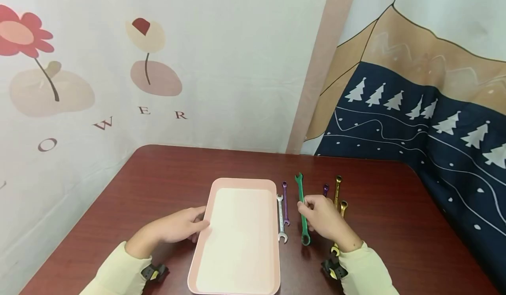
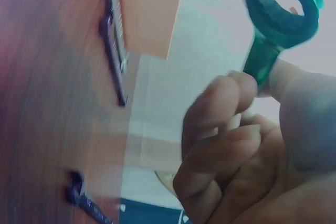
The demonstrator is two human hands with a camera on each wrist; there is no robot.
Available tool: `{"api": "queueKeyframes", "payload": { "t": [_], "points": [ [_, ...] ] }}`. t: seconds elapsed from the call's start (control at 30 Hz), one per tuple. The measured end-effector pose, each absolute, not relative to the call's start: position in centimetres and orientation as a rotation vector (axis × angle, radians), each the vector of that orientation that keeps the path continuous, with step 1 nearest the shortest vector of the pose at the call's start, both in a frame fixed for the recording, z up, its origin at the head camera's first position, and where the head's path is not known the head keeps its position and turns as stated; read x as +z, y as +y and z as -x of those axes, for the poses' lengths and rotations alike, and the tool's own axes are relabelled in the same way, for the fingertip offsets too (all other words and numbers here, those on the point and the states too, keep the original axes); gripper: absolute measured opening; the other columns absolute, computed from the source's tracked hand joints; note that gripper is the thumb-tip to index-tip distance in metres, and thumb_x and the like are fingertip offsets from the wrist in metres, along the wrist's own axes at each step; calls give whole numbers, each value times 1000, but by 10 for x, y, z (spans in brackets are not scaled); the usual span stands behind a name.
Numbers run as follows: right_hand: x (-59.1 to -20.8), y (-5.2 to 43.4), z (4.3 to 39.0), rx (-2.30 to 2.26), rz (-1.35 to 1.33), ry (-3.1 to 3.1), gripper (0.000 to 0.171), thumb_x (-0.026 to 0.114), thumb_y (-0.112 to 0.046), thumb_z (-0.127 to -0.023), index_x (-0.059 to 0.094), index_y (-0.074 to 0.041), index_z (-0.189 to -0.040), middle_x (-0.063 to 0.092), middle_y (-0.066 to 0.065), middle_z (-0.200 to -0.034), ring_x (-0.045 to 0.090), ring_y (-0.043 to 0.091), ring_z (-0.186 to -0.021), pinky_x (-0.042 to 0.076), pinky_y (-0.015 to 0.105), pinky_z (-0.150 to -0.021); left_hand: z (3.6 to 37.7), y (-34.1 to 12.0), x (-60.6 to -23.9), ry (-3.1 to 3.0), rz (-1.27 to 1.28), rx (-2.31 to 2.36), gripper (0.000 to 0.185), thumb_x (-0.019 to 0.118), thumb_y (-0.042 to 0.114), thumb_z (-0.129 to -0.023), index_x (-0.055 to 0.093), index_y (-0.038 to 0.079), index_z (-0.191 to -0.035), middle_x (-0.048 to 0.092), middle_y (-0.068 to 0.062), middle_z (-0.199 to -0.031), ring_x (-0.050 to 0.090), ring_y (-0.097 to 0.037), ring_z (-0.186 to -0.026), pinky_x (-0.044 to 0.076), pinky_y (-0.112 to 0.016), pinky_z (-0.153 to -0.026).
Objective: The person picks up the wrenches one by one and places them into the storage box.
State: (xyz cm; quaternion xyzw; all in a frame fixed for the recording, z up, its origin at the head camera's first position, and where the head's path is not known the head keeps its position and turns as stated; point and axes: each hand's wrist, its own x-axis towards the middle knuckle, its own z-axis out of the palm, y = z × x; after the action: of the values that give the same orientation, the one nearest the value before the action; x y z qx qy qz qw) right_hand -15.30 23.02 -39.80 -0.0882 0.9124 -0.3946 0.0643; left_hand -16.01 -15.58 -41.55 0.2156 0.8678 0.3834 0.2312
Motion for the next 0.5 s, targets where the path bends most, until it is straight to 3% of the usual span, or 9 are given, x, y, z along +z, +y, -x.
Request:
{"api": "queueKeyframes", "payload": {
  "t": [0.23, 0.5],
  "points": [
    [-390, 218, 149, -1388, 208, 2692, 33, 56, -21, -103, 54, -5, -74, 52, 13, -56, 56, 23, -50, 43, 27, -46, 160, -156, -415, 2411, -581, 1035, 44, 52, 22, -102, 48, 2, -142, 62, -5, -59, 61, -16, -54, 48, -28, -71],
    [-388, 205, 142, -1556, 185, 2524, 37, 53, -27, -104, 53, 1, -79, 52, 9, -55, 52, 16, -45, 48, 30, -43, 158, -155, -413, 2416, -584, 1037, 45, 52, 21, -102, 47, 2, -143, 62, -6, -57, 61, -17, -55, 48, -30, -76]
  ]
}}
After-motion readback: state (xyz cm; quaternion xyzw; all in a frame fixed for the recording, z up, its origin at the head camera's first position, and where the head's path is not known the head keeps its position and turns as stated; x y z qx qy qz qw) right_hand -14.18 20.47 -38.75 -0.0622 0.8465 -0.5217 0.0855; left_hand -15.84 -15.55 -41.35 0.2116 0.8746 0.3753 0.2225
